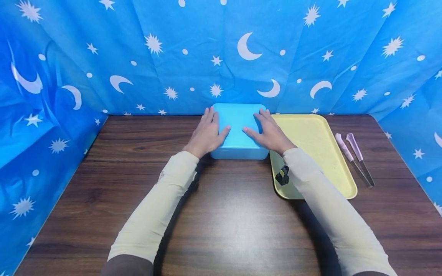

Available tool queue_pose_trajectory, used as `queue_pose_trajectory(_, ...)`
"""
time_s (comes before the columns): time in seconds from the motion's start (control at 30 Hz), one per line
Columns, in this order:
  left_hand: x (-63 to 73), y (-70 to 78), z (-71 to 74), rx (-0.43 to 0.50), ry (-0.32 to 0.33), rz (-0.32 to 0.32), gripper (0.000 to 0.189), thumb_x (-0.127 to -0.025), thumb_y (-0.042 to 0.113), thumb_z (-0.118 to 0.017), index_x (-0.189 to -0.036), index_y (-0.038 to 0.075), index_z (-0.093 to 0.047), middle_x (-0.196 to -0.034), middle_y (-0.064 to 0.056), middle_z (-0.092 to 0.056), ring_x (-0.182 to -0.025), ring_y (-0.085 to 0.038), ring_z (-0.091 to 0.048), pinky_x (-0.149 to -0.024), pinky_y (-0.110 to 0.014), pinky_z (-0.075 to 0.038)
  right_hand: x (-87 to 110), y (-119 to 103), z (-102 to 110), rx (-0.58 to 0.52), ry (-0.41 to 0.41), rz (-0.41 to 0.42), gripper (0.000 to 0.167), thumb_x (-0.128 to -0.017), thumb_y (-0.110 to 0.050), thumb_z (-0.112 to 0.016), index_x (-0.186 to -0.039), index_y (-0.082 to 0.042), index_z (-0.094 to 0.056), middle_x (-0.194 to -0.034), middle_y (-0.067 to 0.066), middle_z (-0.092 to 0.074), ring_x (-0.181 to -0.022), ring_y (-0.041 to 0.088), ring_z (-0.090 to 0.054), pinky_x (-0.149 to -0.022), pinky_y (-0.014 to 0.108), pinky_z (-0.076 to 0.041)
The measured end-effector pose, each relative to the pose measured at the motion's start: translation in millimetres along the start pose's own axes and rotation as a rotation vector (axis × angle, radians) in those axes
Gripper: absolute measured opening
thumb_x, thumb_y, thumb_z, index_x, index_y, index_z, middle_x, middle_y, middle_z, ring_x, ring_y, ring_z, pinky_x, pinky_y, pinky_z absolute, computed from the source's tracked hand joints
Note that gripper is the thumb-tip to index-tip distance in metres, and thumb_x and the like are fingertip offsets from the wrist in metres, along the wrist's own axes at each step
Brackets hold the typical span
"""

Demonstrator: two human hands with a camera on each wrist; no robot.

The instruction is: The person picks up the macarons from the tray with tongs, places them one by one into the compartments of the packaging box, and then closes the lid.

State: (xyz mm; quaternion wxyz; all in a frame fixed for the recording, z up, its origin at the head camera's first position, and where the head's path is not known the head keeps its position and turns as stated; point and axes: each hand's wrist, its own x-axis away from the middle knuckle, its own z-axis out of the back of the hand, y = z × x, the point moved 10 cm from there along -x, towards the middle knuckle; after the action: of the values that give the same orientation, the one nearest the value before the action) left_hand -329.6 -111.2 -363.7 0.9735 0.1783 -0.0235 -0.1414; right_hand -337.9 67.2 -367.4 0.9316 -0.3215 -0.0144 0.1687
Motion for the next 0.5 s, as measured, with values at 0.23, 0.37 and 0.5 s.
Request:
queue_pose_trajectory(0.23, -5.5, 4.1, -7.6, -0.039, 0.002, -0.02, 0.081, -0.107, 0.053, -0.03, -0.159, -0.006, -0.011, -0.168, -0.022, -0.004, -0.155, -0.03, 0.002, -0.124, -0.039, -0.001, -8.6, 5.1, -3.0, 0.056, -0.01, -0.013, 0.093, -0.097, -0.063, -0.053, -0.16, -0.002, -0.024, -0.169, 0.015, -0.01, -0.156, 0.03, -0.003, -0.123, 0.048, -0.011)
queue_pose_trajectory(0.37, -6.1, 5.0, -7.3, -0.061, -0.006, -0.014, 0.08, -0.107, 0.052, -0.031, -0.159, -0.006, -0.012, -0.168, -0.022, -0.005, -0.156, -0.03, 0.0, -0.124, -0.038, -0.002, -8.9, 4.6, -2.3, 0.089, -0.025, -0.016, 0.093, -0.097, -0.064, -0.052, -0.16, -0.002, -0.023, -0.169, 0.014, -0.011, -0.156, 0.029, -0.004, -0.123, 0.048, -0.012)
queue_pose_trajectory(0.5, -7.1, 6.3, -7.6, -0.083, -0.017, -0.013, 0.08, -0.107, 0.052, -0.03, -0.159, -0.007, -0.012, -0.167, -0.022, -0.007, -0.156, -0.031, -0.001, -0.124, -0.039, -0.003, -9.6, 4.2, -1.9, 0.123, -0.04, -0.011, 0.093, -0.097, -0.064, -0.051, -0.16, -0.002, -0.023, -0.168, 0.016, -0.013, -0.156, 0.031, -0.006, -0.123, 0.048, -0.013)
